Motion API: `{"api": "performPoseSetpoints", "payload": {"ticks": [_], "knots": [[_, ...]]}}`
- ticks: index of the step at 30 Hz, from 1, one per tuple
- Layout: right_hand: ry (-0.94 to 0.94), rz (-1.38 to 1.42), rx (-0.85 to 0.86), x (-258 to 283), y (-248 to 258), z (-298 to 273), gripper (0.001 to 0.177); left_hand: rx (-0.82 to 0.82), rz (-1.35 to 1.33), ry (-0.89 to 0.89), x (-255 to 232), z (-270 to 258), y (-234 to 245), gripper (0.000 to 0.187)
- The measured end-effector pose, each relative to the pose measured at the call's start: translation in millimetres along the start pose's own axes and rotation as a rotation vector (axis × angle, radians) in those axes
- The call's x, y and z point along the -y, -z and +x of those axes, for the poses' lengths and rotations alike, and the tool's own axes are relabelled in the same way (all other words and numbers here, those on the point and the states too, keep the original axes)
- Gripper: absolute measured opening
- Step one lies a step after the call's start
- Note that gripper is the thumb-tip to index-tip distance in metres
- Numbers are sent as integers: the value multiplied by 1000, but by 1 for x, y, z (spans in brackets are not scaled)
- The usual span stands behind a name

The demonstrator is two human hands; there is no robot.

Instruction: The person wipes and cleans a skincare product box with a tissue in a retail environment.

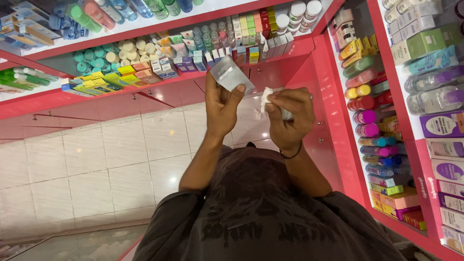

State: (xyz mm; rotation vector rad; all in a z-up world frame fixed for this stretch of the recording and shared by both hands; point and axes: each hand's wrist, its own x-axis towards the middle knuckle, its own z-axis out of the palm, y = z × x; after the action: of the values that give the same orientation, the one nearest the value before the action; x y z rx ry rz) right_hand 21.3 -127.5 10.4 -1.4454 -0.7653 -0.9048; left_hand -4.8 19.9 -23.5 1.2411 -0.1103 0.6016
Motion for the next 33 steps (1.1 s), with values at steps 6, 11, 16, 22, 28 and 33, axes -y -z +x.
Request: {"api": "performPoseSetpoints", "payload": {"ticks": [6,11,16,22,28,33], "knots": [[-46,17,45,9,-2,19,14,20,276,-187,-32,8,-19,38],[-82,6,123,27,-14,19,9,46,475,-382,-32,14,-12,27],[-30,-62,188,37,-28,20,7,85,493,-477,-35,20,-2,21],[-5,-128,145,35,-41,16,8,72,449,-486,-36,25,11,21],[0,-126,173,37,-60,13,5,102,434,-501,-34,31,27,26],[-1,-160,157,37,-68,10,6,84,458,-513,-31,35,40,22]]}}
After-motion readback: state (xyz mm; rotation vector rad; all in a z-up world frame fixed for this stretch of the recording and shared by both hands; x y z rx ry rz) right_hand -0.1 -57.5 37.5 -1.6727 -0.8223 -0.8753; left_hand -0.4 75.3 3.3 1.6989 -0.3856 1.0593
